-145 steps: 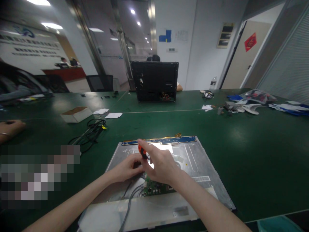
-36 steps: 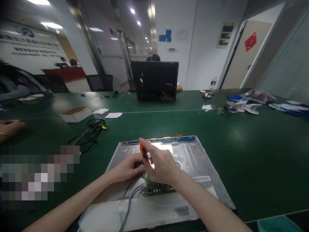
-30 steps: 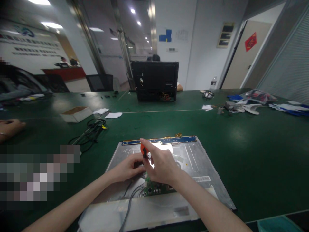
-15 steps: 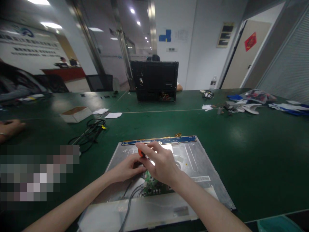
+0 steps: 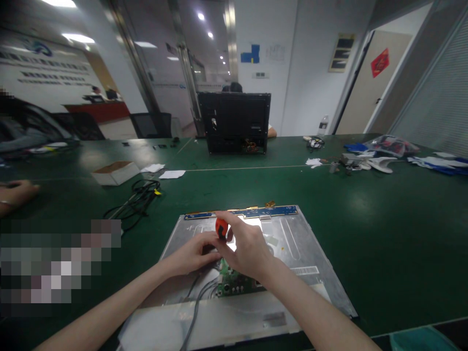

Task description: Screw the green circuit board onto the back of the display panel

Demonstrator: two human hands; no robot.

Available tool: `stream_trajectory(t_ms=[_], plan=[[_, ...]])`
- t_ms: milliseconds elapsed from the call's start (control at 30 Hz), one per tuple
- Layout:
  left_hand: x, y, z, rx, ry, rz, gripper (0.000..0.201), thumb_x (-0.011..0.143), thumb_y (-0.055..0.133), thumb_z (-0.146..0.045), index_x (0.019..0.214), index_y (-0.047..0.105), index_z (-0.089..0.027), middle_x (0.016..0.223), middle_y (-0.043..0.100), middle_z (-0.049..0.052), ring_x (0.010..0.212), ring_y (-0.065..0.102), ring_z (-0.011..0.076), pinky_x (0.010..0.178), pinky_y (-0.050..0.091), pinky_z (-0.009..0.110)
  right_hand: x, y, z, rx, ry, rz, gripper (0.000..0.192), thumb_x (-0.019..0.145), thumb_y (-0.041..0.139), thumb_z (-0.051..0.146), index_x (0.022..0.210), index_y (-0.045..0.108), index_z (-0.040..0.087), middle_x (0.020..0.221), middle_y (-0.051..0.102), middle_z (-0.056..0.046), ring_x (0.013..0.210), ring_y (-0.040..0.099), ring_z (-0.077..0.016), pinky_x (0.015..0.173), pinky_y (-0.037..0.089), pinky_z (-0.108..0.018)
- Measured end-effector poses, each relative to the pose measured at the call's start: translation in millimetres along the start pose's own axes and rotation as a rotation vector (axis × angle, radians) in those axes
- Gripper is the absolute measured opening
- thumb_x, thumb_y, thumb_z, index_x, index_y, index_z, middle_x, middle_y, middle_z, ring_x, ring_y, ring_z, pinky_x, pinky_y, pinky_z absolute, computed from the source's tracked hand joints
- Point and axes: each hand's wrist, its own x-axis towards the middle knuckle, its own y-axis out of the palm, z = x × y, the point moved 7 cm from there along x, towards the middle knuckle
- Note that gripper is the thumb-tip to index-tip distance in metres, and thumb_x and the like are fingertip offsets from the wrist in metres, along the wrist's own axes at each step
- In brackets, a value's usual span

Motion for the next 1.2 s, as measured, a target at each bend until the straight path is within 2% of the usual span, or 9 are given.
stream_trajectory(t_ms=[67, 233, 367, 600, 833, 1033, 1200], plan=[[0.2, -0.2, -0.7, 0.000, 0.004, -0.002, 0.007, 0.085, 0.061, -0.018, 0.086, 0.067, -0.016, 0.086, 0.068, 0.003, 0.082, 0.061, 0.0191, 0.078, 0.049, 0.030, 0.7, -0.5, 0.5, 0.005, -0.011, -0.007, 0.044, 0.093, 0.057, 0.022, 0.133, 0.039, 0.025, 0.091, 0.066, -0.003, 0.064, 0.061, -0.0132, 0.049, 0.049, -0.023], [0.1, -2.5, -4.6, -0.009, 0.026, -0.029, 0.006, 0.082, 0.062, -0.015, 0.083, 0.067, -0.017, 0.082, 0.069, 0.001, 0.077, 0.061, 0.0173, 0.078, 0.048, 0.029, 3.5, -2.3, 2.3, 0.002, -0.011, -0.015, 0.039, 0.094, 0.058, 0.021, 0.130, 0.046, 0.027, 0.109, 0.059, -0.007, 0.064, 0.058, -0.0102, 0.048, 0.050, -0.021], [-0.3, -2.5, -4.6, -0.006, 0.023, -0.038, 0.008, 0.081, 0.061, -0.013, 0.084, 0.068, -0.017, 0.083, 0.068, 0.002, 0.078, 0.061, 0.0176, 0.076, 0.048, 0.029, 3.2, -3.2, 0.8, -0.009, 0.027, -0.021, 0.041, 0.094, 0.057, 0.020, 0.133, 0.049, 0.029, 0.108, 0.055, -0.006, 0.064, 0.058, -0.0098, 0.049, 0.052, -0.023], [-0.2, -0.9, -1.0, 0.018, 0.005, -0.021, 0.007, 0.082, 0.061, -0.015, 0.083, 0.068, -0.017, 0.083, 0.068, 0.002, 0.079, 0.060, 0.0181, 0.075, 0.047, 0.028, 0.0, -0.7, -0.9, -0.020, 0.021, 0.000, 0.051, 0.095, 0.053, 0.017, 0.143, 0.043, 0.033, 0.109, 0.053, -0.006, 0.068, 0.058, -0.0114, 0.052, 0.052, -0.026], [0.3, 0.0, -1.9, 0.024, 0.016, 0.001, 0.009, 0.083, 0.059, -0.017, 0.083, 0.068, -0.016, 0.083, 0.068, 0.003, 0.080, 0.060, 0.0185, 0.075, 0.047, 0.028, 2.0, 0.8, 1.1, 0.002, 0.014, 0.038, 0.057, 0.094, 0.045, 0.012, 0.147, 0.036, 0.029, 0.115, 0.057, -0.009, 0.070, 0.059, -0.0135, 0.054, 0.054, -0.027], [-0.2, -1.4, -5.1, 0.014, 0.005, -0.002, 0.008, 0.084, 0.060, -0.017, 0.087, 0.068, -0.017, 0.088, 0.069, 0.003, 0.083, 0.061, 0.0195, 0.079, 0.049, 0.031, 3.4, -0.5, 2.5, 0.033, 0.016, 0.040, 0.053, 0.091, 0.050, 0.013, 0.141, 0.039, 0.026, 0.111, 0.060, -0.007, 0.062, 0.057, -0.0105, 0.050, 0.050, -0.024], [-0.4, -2.7, -5.0, 0.000, 0.020, -0.021, 0.006, 0.084, 0.061, -0.018, 0.086, 0.067, -0.017, 0.086, 0.069, 0.003, 0.083, 0.062, 0.0193, 0.080, 0.049, 0.031, 3.4, -1.7, 4.1, 0.028, -0.019, -0.001, 0.046, 0.092, 0.057, 0.019, 0.134, 0.041, 0.028, 0.098, 0.058, -0.002, 0.061, 0.054, -0.0103, 0.046, 0.046, -0.022]])
